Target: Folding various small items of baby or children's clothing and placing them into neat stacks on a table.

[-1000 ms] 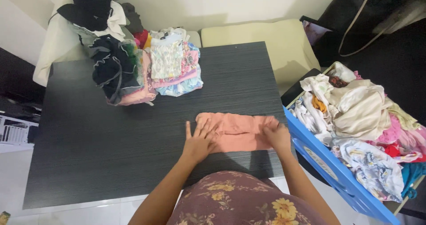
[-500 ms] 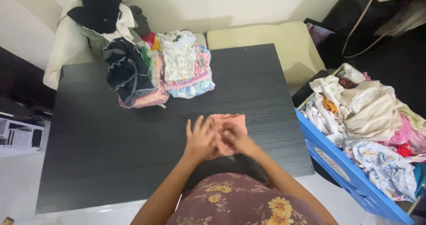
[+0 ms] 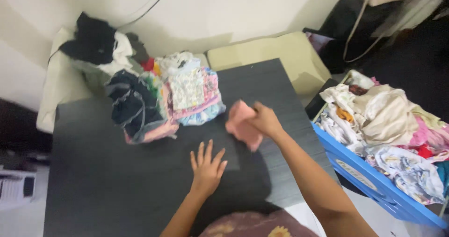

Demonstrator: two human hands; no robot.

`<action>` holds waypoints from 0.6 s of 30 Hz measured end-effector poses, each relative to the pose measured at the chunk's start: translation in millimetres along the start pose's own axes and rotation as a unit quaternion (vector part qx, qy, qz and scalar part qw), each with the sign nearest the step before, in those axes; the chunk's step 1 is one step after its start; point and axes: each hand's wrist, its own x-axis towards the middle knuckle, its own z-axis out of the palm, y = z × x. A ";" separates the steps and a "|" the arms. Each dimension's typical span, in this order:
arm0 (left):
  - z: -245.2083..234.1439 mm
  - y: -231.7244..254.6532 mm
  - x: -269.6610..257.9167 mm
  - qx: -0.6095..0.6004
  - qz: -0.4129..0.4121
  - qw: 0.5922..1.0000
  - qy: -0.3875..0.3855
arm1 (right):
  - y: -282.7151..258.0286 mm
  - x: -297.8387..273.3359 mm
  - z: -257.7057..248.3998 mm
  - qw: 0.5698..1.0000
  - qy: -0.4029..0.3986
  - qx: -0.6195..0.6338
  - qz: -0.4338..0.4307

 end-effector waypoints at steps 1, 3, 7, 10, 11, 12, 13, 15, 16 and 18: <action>-5.2 -2.6 3.6 -0.002 0.008 1.000 0.000 | -19.8 9.7 -9.9 1.000 0.008 -0.002 0.003; -10.7 -2.1 9.4 -0.019 -0.020 0.999 -0.016 | -51.6 24.4 -33.1 0.987 0.080 -0.097 -0.100; 0.4 1.2 19.0 0.005 -0.017 0.999 -0.029 | 26.0 61.4 28.3 0.909 0.184 -0.300 -0.225; 10.7 10.3 30.3 0.013 -0.021 1.000 -0.018 | 48.0 56.0 56.7 0.923 0.070 -0.289 -0.242; 18.1 11.6 33.0 0.020 -0.021 0.999 -0.019 | 50.4 50.1 61.2 0.939 0.031 -0.262 -0.221; 25.6 13.4 35.2 0.026 -0.020 0.999 -0.020 | 53.0 43.8 65.6 0.952 -0.007 -0.233 -0.200; 27.7 19.9 41.1 0.025 -0.018 0.999 -0.025 | 60.2 35.7 59.7 0.953 -0.008 -0.233 -0.195; 30.6 33.8 55.0 0.018 -0.034 0.998 -0.057 | 73.5 20.4 46.1 0.968 -0.008 -0.167 -0.188; 33.6 40.1 60.0 0.018 -0.029 0.998 -0.061 | 77.8 10.1 28.3 0.969 -0.006 -0.166 -0.183; 43.6 56.4 71.7 0.038 -0.017 0.998 -0.049 | 90.3 -12.7 -11.4 0.972 0.022 -0.128 -0.198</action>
